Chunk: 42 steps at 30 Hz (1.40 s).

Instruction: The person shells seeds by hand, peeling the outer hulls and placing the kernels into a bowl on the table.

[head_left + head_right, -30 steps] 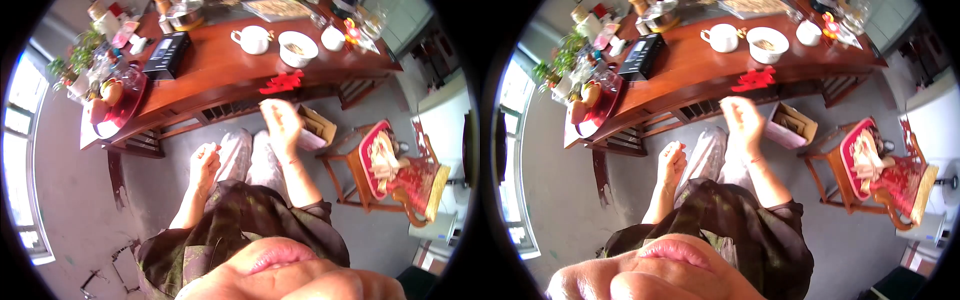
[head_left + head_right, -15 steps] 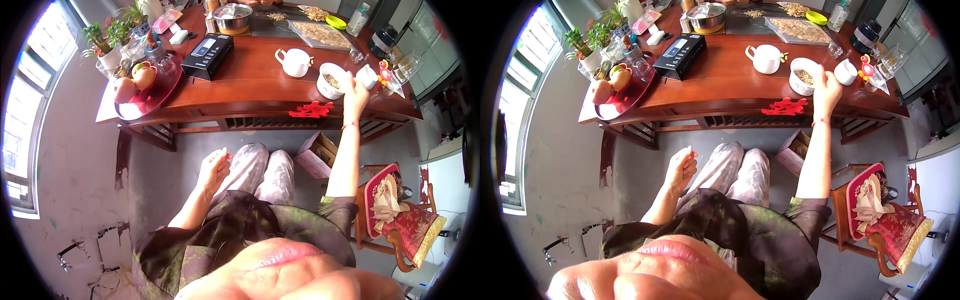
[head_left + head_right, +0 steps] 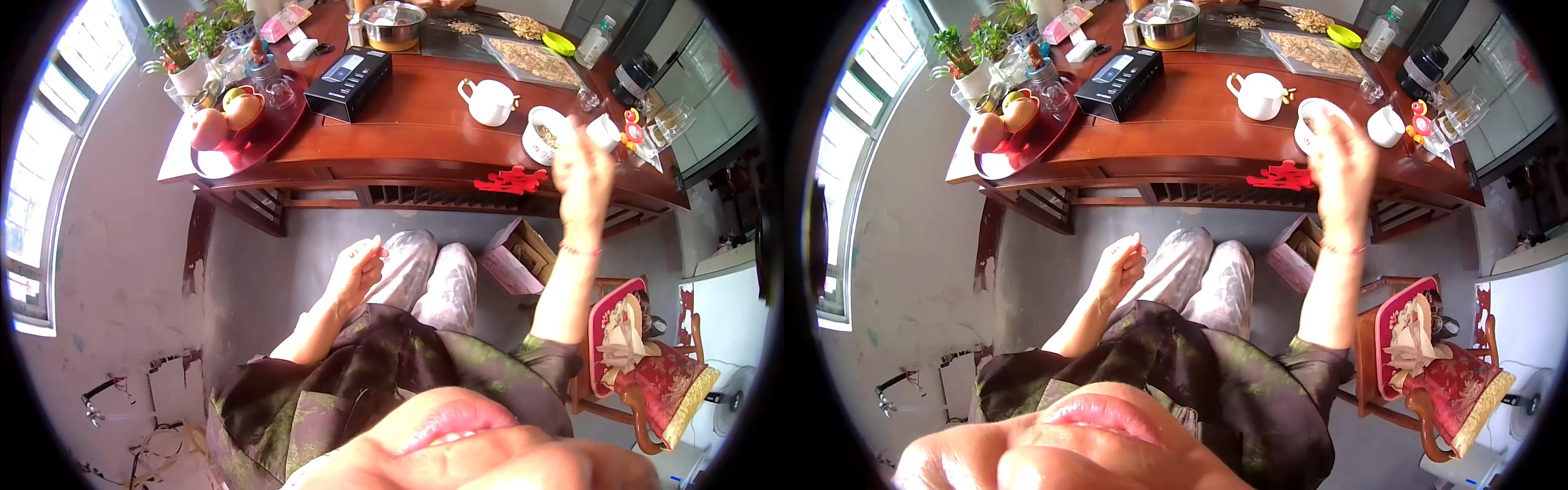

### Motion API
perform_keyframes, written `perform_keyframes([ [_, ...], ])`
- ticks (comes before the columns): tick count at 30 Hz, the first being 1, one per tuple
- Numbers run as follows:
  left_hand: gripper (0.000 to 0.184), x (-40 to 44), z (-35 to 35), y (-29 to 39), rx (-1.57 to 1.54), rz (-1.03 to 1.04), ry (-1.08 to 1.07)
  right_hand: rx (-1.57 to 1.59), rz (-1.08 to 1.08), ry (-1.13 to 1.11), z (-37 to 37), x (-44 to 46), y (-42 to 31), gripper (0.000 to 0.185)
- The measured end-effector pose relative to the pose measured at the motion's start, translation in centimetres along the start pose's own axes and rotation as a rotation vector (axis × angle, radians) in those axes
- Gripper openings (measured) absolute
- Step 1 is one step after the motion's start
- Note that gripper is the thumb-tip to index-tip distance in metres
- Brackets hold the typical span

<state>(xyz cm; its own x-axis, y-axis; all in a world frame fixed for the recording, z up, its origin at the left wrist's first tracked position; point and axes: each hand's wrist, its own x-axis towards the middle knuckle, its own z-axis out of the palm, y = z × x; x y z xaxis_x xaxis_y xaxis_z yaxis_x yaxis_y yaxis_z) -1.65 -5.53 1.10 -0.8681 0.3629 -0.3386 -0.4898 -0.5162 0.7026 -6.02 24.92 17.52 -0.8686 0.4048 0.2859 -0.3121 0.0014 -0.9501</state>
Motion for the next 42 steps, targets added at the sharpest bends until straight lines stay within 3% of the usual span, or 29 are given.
perform_keyframes([
  [7,0.048,0.3,0.0,-0.4,-0.135,-0.159,-0.059,0.200,0.393,-0.235,3.8,-10.7,7.3,0.030],
  [13,0.044,0.6,-0.2,-0.8,-0.292,-0.197,-0.090,0.430,0.635,-0.310,6.2,-17.1,11.4,0.029],
  [19,0.031,1.4,-1.6,-1.3,-0.569,-0.147,-0.108,0.514,0.678,-0.236,6.8,-18.8,12.3,0.028],
  [22,0.031,1.7,-1.7,-0.9,-0.721,-0.248,-0.050,0.616,0.720,-0.220,6.2,-18.1,13.3,0.031],
  [24,0.031,1.9,-2.3,-1.2,-0.706,-0.209,-0.164,0.681,0.734,-0.218,5.5,-17.8,14.4,0.033],
  [29,0.035,2.1,-2.6,-1.1,-0.715,-0.269,-0.162,0.710,0.767,-0.132,5.1,-16.4,13.5,0.033],
  [32,0.040,2.6,-2.6,-1.2,-0.680,-0.266,-0.178,0.650,0.699,-0.081,4.3,-14.8,13.0,0.032],
  [36,0.040,2.7,-2.1,-0.8,-0.685,-0.274,-0.193,0.853,0.638,-0.091,3.0,-12.4,13.8,0.035],
  [42,0.039,2.6,-2.3,-0.7,-0.670,-0.266,-0.184,0.891,0.476,-0.062,2.5,-9.3,11.9,0.037],
])
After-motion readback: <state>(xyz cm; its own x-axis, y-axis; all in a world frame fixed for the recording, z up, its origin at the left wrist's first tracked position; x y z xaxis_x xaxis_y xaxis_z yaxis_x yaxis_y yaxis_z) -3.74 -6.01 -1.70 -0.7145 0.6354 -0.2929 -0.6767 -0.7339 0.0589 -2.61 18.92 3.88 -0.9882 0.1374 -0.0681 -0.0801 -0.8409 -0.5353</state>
